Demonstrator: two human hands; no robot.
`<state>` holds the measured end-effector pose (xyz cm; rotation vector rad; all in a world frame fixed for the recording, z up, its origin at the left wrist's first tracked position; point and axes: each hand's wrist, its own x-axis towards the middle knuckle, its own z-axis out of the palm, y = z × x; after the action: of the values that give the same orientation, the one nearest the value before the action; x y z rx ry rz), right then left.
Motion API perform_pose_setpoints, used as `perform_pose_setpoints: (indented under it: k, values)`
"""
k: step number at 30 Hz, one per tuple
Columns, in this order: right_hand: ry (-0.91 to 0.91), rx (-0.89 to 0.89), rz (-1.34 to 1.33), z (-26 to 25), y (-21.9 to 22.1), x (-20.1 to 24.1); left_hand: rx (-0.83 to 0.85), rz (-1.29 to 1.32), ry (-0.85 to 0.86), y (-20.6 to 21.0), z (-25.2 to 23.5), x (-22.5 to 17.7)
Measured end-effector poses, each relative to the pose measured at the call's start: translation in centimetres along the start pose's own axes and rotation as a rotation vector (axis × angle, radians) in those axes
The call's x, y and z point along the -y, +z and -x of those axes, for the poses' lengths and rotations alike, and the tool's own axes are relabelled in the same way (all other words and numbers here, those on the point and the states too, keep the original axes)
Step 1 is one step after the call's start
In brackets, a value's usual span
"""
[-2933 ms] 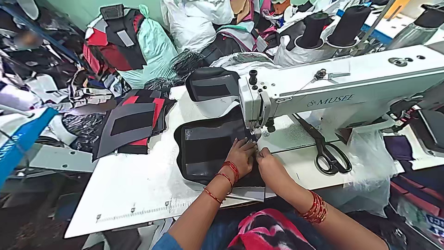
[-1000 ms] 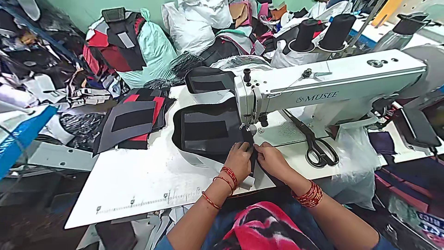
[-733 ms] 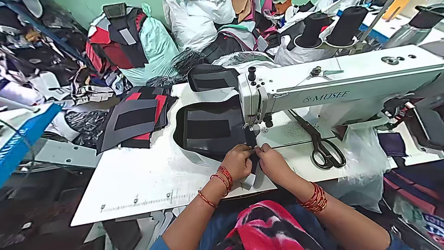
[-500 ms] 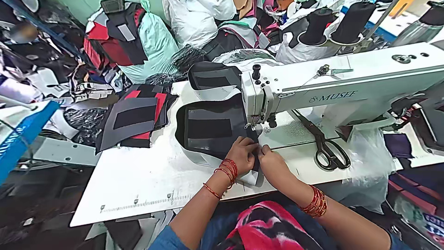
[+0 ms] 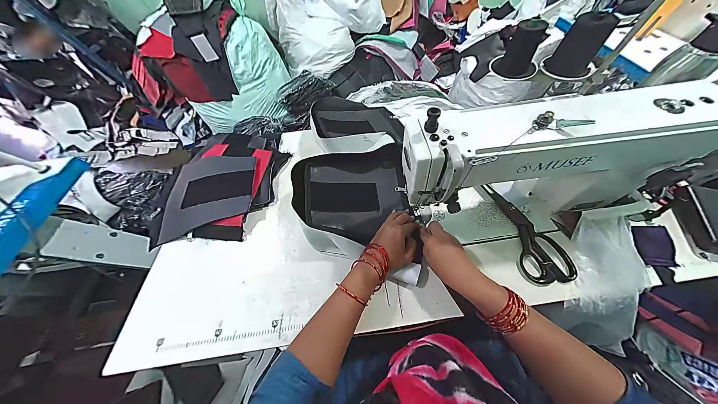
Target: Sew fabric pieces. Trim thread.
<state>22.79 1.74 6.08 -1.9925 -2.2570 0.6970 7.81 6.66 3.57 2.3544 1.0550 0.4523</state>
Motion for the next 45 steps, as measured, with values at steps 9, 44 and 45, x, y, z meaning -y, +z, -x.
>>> perform_pose_setpoints:
  k: [9, 44, 45]
  values:
    - [0.049, -0.105, -0.338, -0.6, -0.6, -1.6, -0.131, 0.079, 0.049, 0.1, -0.4, 1.4]
    - [0.066, -0.223, -0.561, 1.3, 1.4, -1.1, -0.142, 0.129, -0.192, 0.1, 0.6, -0.5]
    - [0.081, -0.214, -0.567, 1.3, 1.4, -0.9, -0.134, 0.109, -0.199, 0.0, 0.7, -0.6]
